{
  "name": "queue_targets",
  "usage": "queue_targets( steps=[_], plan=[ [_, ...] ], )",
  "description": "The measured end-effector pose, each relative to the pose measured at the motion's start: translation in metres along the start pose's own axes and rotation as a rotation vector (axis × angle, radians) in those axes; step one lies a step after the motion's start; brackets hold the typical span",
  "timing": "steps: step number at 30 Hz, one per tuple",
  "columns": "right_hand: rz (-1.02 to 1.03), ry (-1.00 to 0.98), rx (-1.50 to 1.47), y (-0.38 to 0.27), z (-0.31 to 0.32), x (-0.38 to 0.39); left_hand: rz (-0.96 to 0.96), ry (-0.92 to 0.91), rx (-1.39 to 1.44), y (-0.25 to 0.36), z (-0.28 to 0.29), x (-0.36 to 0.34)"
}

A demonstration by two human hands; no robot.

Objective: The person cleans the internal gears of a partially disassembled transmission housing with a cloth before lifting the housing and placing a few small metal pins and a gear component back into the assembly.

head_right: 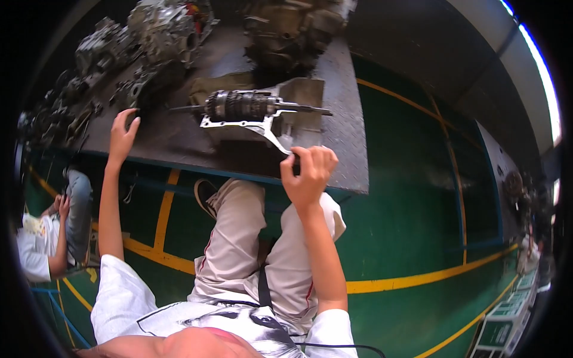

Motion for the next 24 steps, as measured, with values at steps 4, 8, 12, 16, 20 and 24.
queue_targets(
  steps=[4,8,12,16,20,24],
  plan=[
    [-0.030,0.002,-0.007,0.004,0.006,0.000,0.021,-0.041,-0.095,-0.014,-0.021,0.010],
    [-0.051,-0.005,-0.016,0.000,-0.003,0.000,0.212,-0.222,0.079,-0.052,-0.027,0.016],
    [-0.051,-0.015,-0.019,0.002,-0.004,-0.001,0.345,-0.379,0.498,-0.033,-0.052,-0.007],
    [-0.057,-0.006,-0.015,0.001,-0.004,-0.001,0.286,-0.430,0.596,-0.006,-0.088,-0.046],
    [-0.075,-0.019,-0.018,-0.001,-0.006,0.001,0.126,-0.370,0.345,0.008,-0.119,-0.104],
    [-0.073,-0.032,-0.018,0.002,-0.005,0.002,-0.144,-0.862,-0.025,0.041,-0.176,-0.124]
  ],
)
Point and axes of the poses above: each hand's wrist, its own x-axis away from the middle knuckle, its own z-axis out of the back of the hand, y = z × x, the point moved 3 cm from there along -x, towards the middle knuckle, and after that the axes turned 8 degrees about z, right-handed, at the moved point
